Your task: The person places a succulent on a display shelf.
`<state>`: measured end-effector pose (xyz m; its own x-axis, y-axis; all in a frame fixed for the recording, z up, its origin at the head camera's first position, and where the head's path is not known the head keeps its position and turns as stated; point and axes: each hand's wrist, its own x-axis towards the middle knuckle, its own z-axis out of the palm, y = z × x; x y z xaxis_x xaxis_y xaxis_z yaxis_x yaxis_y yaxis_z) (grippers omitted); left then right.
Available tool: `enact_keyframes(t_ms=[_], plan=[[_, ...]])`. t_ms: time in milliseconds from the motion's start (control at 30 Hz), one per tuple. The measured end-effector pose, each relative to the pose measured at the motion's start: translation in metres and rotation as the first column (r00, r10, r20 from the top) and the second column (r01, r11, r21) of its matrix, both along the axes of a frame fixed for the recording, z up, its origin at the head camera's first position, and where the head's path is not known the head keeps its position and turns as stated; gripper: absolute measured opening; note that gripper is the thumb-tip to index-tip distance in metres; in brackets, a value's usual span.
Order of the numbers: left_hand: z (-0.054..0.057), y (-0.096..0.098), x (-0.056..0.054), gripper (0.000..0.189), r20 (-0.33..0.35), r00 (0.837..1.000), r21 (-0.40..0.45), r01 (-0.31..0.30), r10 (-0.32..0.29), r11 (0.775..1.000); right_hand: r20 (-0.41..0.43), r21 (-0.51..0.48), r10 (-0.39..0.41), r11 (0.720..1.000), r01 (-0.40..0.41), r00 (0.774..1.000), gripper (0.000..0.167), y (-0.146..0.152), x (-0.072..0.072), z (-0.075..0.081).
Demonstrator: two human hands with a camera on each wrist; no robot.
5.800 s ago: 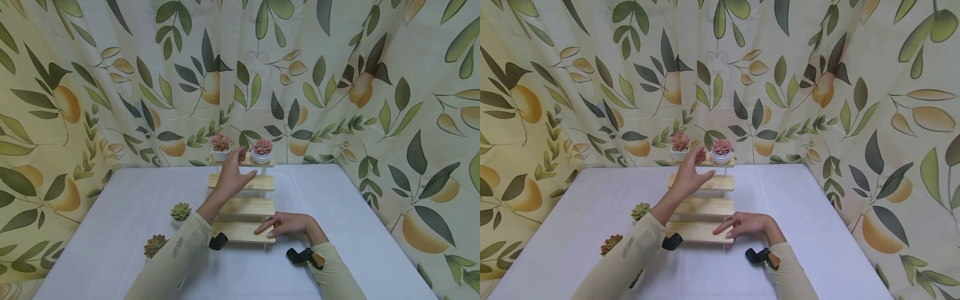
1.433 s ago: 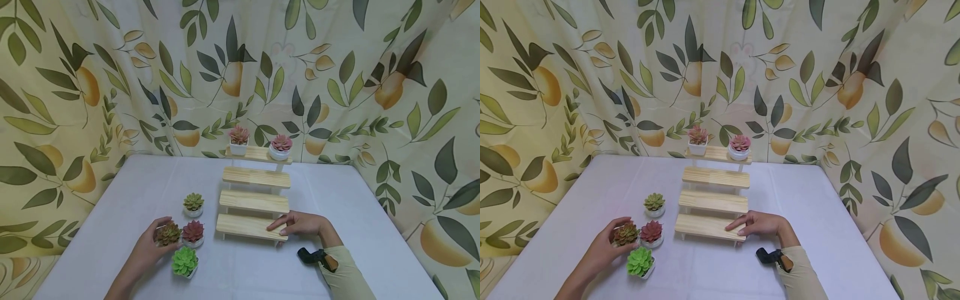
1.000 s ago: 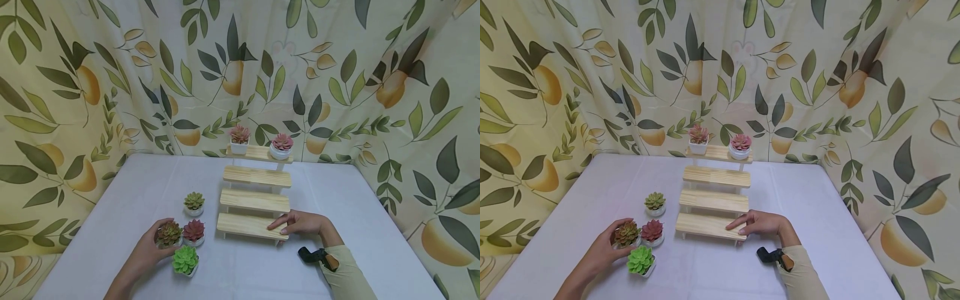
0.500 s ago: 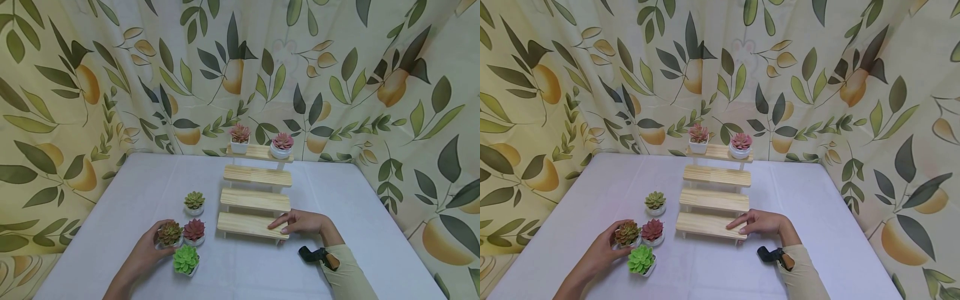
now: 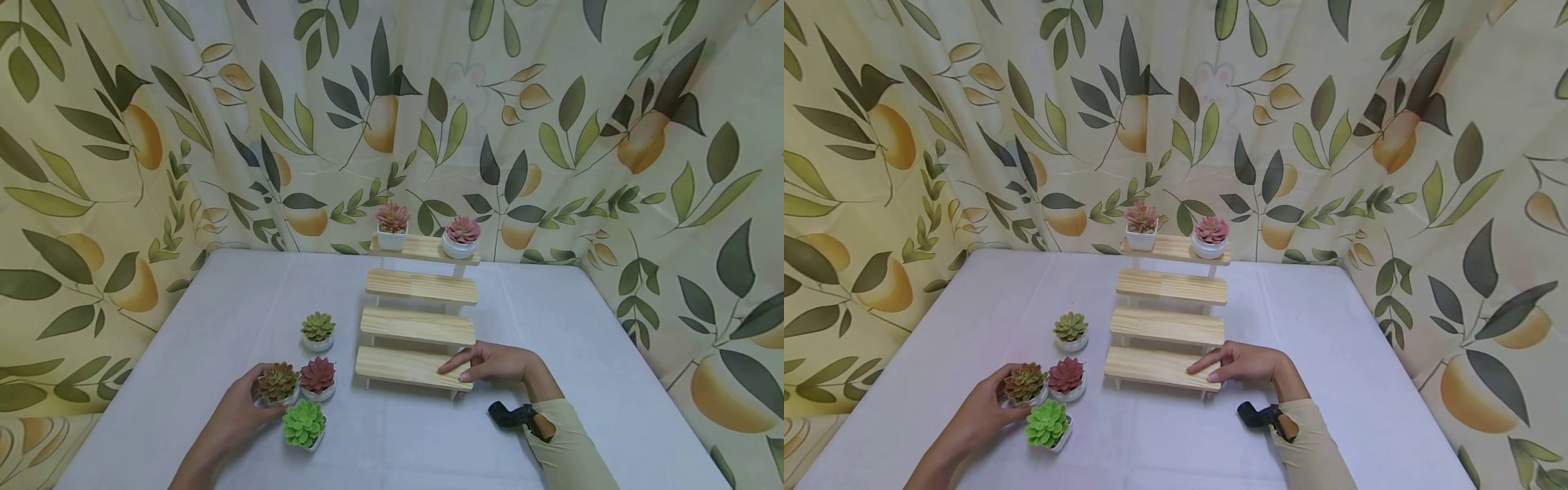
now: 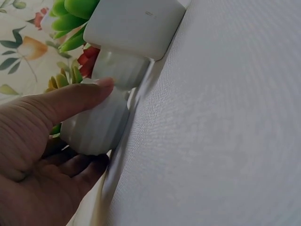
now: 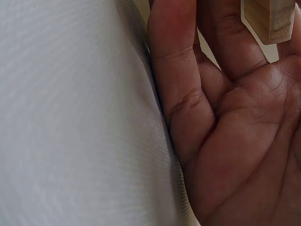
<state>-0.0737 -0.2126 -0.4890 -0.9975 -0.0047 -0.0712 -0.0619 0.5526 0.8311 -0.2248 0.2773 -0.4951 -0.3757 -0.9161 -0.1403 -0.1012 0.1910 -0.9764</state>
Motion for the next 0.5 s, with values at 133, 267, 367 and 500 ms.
enact_keyframes(t_ms=[133, 267, 367, 500], plan=[[0.001, 0.0, 0.0008, 0.075, -0.019, 1.0, 0.005, 0.002, -0.002, 1.0, 0.005, -0.003, 0.001, 1.0, -0.001, 1.0, 0.033, -0.0002, 0.0003, 0.0002], [0.0016, -0.0004, 0.002, 0.074, -0.015, 1.0, -0.003, -0.012, 0.012, 1.0, 0.002, -0.011, 0.009, 1.0, -0.009, 1.0, 0.033, -0.0006, 0.0003, 0.0], [0.0026, -0.0008, 0.0026, 0.075, -0.009, 1.0, 0.0, -0.023, 0.023, 1.0, 0.001, -0.014, 0.013, 1.0, -0.013, 1.0, 0.033, -0.0006, 0.0002, 0.0], [0.0056, -0.0012, 0.0025, 0.078, -0.017, 0.999, 0.006, -0.032, 0.032, 0.999, 0.01, -0.012, 0.008, 1.0, -0.008, 1.0, 0.033, -0.0004, -0.0001, 0.0001]])
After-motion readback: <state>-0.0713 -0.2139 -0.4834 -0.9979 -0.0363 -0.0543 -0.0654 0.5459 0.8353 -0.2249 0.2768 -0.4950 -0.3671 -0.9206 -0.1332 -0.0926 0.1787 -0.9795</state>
